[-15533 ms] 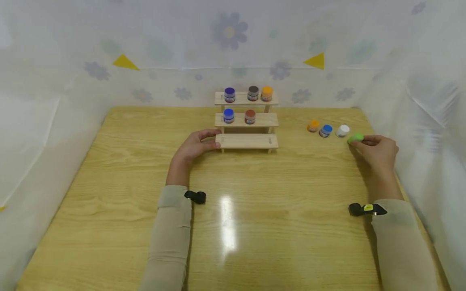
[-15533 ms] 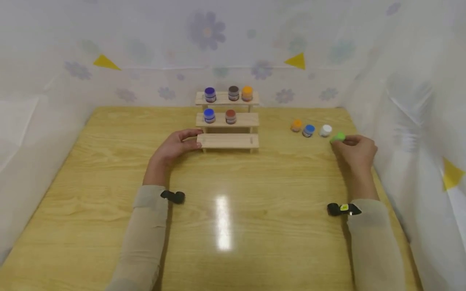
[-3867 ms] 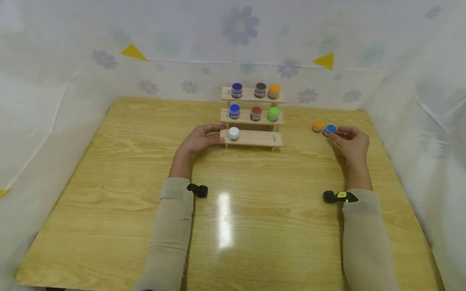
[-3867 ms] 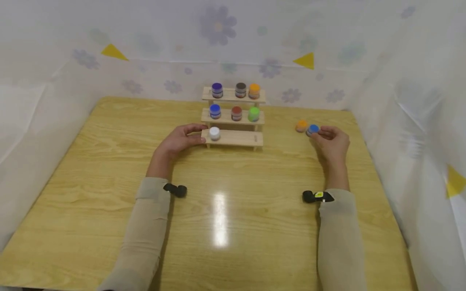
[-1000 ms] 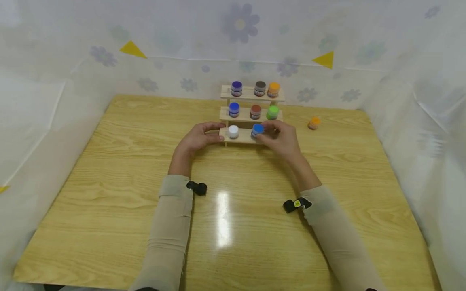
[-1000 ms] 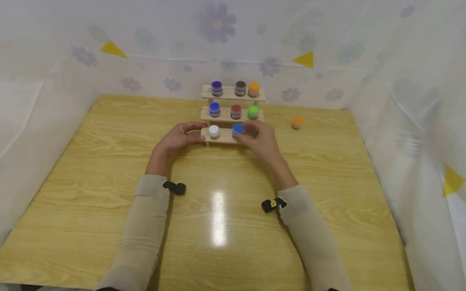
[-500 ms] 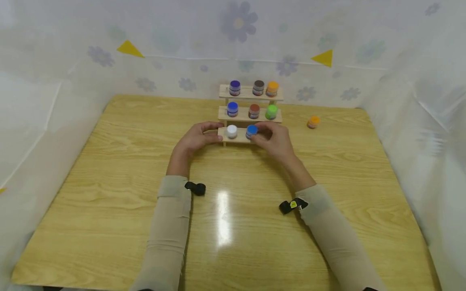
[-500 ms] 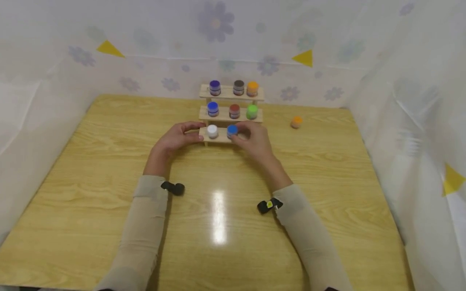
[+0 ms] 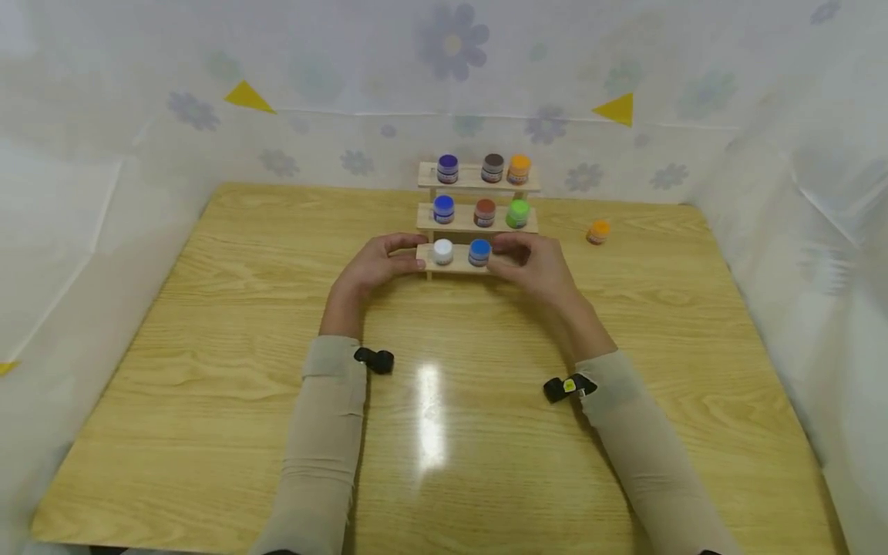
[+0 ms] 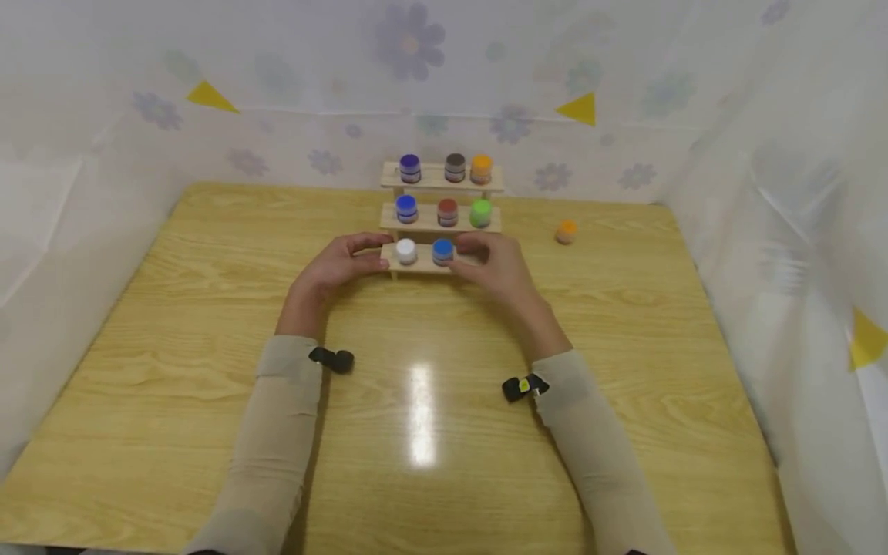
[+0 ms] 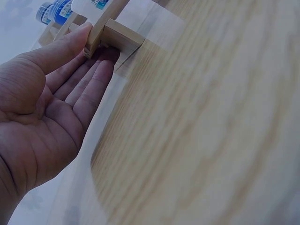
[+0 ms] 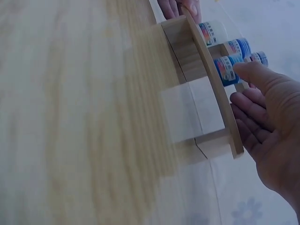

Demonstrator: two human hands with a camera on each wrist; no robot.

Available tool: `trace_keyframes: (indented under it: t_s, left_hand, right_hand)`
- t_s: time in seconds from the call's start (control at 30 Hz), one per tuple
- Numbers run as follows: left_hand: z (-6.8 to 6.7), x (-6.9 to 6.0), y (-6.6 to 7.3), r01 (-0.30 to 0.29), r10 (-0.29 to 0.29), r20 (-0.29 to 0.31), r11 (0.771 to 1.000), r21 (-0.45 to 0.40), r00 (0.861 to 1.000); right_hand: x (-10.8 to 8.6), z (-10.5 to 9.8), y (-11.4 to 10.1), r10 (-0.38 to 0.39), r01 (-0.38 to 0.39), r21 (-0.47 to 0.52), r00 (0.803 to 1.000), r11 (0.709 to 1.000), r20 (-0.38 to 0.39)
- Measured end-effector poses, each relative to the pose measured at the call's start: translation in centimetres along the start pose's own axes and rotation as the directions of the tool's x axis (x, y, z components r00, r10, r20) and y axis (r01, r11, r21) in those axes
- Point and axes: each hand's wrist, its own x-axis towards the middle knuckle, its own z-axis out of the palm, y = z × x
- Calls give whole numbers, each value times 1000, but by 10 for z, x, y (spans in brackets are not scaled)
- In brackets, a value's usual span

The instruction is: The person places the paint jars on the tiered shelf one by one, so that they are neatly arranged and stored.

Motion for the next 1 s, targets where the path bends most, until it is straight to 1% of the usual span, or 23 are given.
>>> trace_keyframes:
  t_s: [0.17, 0.23, 0.33, 0.47, 0.57, 0.7, 0.77, 0.83, 0.93, 1.0]
  left_hand:
    - [1, -1, 1, 13, -13, -7, 1000, 10, 1000]
    - [1, -1, 2, 14, -14, -9, 1000, 8, 1000]
    - [2, -2, 3, 18, -18, -10, 1000, 4, 1000]
    - [2, -2, 5, 23, -23, -10, 1000, 1, 1000]
    - [1, -2, 5, 21, -21, -9, 1000, -4, 1000]
    - [2, -1, 4, 15, -16, -7, 1000, -10, 1000]
    - [2, -1, 4, 16, -16, -9, 1000, -6, 1000]
    - [2, 0, 3, 15, -15, -13, 1000, 0, 1000]
    - [2, 1, 2, 14, -14, -17, 1000, 3, 1000]
    - [2, 1, 1, 12, -12, -18, 1000, 0, 1000]
  right_hand:
    - [-3, -17, 12, 9, -14, 71, 998, 997, 63]
    - [-4, -24, 16, 13, -21, 104, 997, 994, 73]
    - [-4, -34, 23, 21, -29, 144, 998, 989, 56]
    - [-3, -45, 37, 39, -40, 176, 999, 984, 10]
    - [-3, -52, 47, 66, -63, 174, 998, 983, -12]
    - [-6, -62, 57, 126, -118, 148, 991, 982, -47]
    - [-9, -67, 59, 166, -155, 126, 982, 980, -87]
    - [-12, -72, 63, 204, -190, 106, 968, 976, -144]
    - [-16, -80, 67, 270, -255, 94, 936, 962, -225]
    - [-17, -85, 72, 306, -287, 110, 913, 952, -269]
